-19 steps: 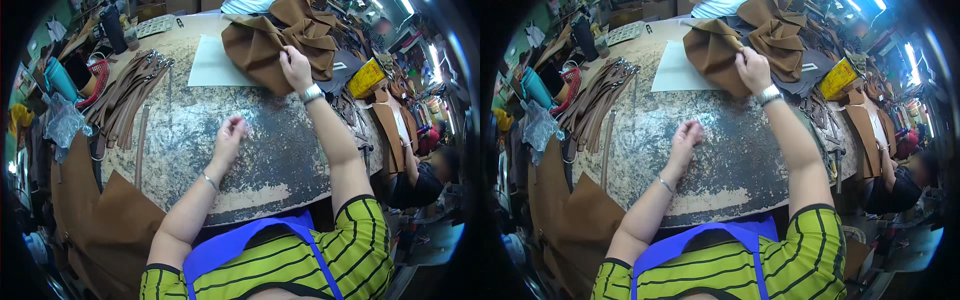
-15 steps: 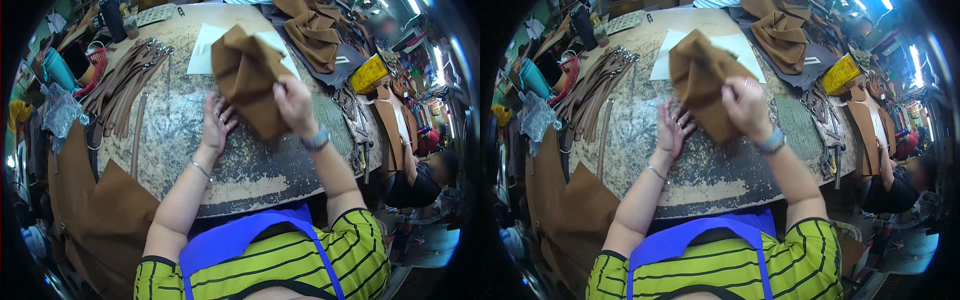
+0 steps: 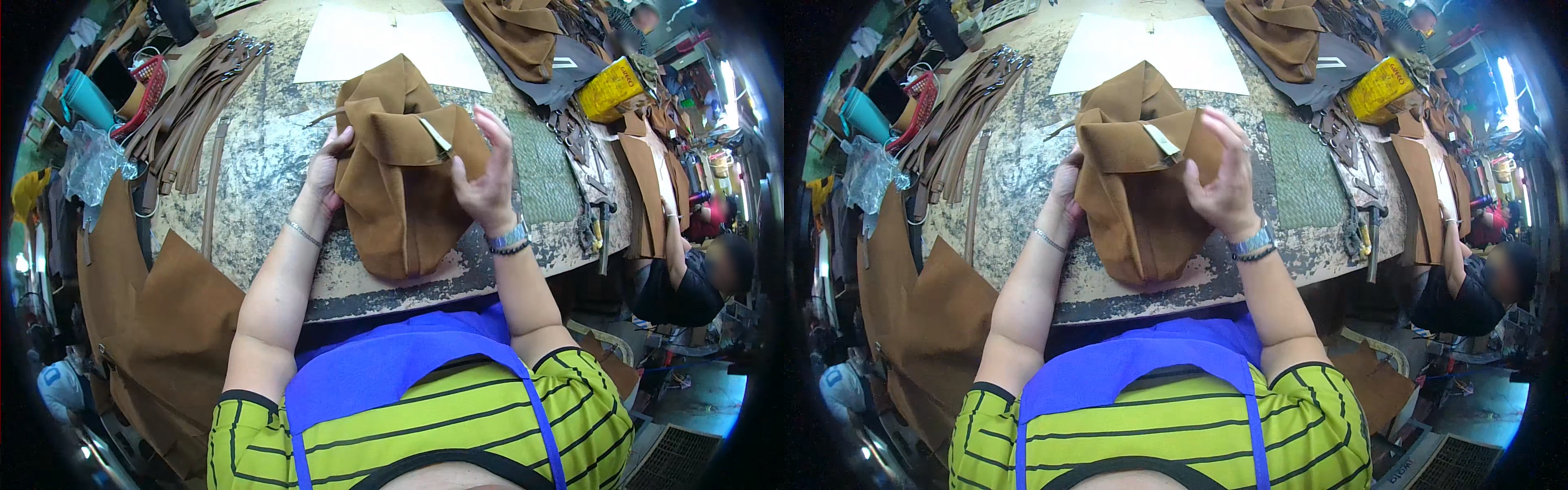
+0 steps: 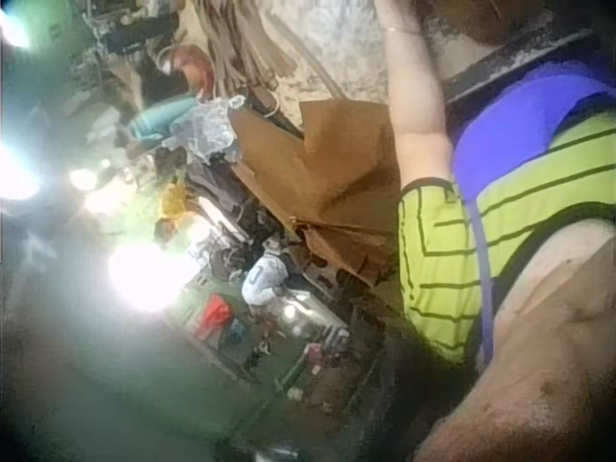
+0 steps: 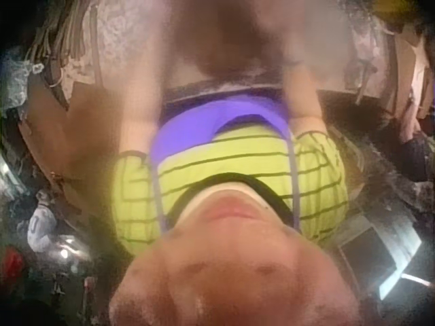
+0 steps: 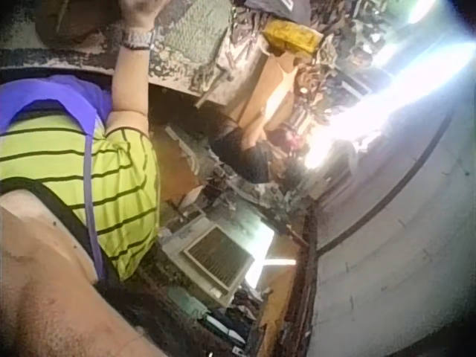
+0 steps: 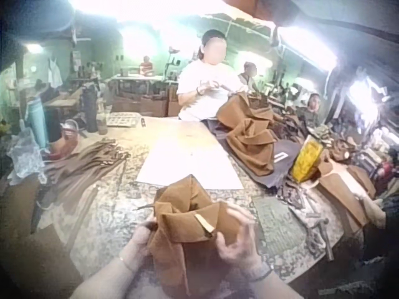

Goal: Assembling leather straps onto a leather bag panel using adhesive, a hammer for securing, and scissors for trimming.

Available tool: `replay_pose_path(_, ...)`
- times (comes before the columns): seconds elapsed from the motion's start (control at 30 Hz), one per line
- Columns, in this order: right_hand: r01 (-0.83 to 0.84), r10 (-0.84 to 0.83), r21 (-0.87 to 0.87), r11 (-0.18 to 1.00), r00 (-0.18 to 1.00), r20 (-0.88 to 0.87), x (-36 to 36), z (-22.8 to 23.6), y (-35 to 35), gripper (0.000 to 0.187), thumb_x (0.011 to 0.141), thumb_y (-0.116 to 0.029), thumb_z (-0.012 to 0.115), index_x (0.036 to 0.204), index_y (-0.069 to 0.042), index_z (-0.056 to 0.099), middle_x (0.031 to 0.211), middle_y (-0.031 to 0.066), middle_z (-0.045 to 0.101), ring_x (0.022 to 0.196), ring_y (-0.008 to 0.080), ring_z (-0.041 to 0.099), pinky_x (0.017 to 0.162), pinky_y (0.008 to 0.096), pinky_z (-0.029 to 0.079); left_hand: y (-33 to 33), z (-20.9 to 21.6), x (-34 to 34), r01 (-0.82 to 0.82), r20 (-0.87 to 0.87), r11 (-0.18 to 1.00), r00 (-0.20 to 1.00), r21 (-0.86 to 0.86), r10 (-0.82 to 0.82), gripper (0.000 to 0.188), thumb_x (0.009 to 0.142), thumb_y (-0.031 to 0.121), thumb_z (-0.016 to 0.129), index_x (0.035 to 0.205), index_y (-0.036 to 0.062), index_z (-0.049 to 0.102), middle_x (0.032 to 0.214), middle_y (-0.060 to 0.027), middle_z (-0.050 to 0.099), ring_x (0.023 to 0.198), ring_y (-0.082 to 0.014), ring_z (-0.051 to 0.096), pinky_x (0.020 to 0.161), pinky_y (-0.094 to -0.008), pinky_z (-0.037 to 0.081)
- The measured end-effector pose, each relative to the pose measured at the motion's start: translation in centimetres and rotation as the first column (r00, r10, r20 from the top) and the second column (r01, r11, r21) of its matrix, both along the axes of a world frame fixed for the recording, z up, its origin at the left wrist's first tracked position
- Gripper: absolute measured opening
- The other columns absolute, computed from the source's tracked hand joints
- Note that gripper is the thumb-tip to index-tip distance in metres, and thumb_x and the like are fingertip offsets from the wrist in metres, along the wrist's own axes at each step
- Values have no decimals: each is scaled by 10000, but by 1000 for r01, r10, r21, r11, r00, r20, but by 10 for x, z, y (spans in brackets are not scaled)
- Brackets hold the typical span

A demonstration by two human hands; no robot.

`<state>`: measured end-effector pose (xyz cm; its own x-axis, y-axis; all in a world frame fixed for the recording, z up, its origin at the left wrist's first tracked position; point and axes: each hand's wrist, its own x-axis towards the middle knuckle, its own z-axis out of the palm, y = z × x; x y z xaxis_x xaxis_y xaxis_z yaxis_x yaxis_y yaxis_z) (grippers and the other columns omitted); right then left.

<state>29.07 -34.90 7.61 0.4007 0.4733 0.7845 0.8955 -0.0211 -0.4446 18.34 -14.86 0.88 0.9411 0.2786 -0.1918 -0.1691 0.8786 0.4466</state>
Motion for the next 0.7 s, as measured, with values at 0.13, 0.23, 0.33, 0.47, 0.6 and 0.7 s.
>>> replay_pose_path(0.13,-143,106,-231,962,980,-165,20,-3,4,381,758,98,551,1088,-82,615,1351,151,498,1260,329,463,1054,409,373,4,4,-1,68,-57,998,996,7,-68,556,963,173,500,1458,116,254,1325,-146,486,1135,-256,562,937,-384,515)
replay_pose_path(0.23,-198,186,-175,965,979,-80,30,-1,5,251,799,41,586,1010,-83,643,1285,143,562,1246,338,482,1060,408,360,1,-3,3,-125,-66,918,985,375,162,533,980,198,471,1453,113,242,1315,-150,486,1139,-252,551,959,-356,487)
replay_pose_path(0.33,-194,177,-137,971,976,-129,25,10,4,146,829,-37,631,957,-104,650,1126,72,657,1169,287,562,1088,476,296,0,4,2,-491,166,551,828,675,535,505,976,307,471,1398,81,309,1291,-145,490,1182,-260,505,1020,-374,409)
replay_pose_path(0.47,-170,149,-232,958,983,-103,16,21,-3,107,833,-62,646,931,-104,639,927,6,680,960,216,648,1101,529,246,-12,46,-11,-820,762,-113,458,561,458,589,884,442,604,1318,102,398,1274,-135,479,1251,-308,429,1110,-467,249)
replay_pose_path(0.6,-160,136,-280,947,985,-102,9,27,-2,109,827,-73,660,931,-89,631,827,36,648,806,231,638,1068,498,308,-27,60,-32,-477,701,-623,693,620,166,519,733,433,742,1133,167,547,1175,-62,575,1123,-275,545,1134,-468,154)
replay_pose_path(0.7,-181,156,-272,945,981,-112,7,32,-2,122,827,-91,669,942,-84,633,822,42,645,791,231,630,1020,445,363,-17,52,-28,-412,597,-524,762,745,250,452,700,316,767,1088,178,580,1081,-19,620,1077,-230,571,1107,-466,197)
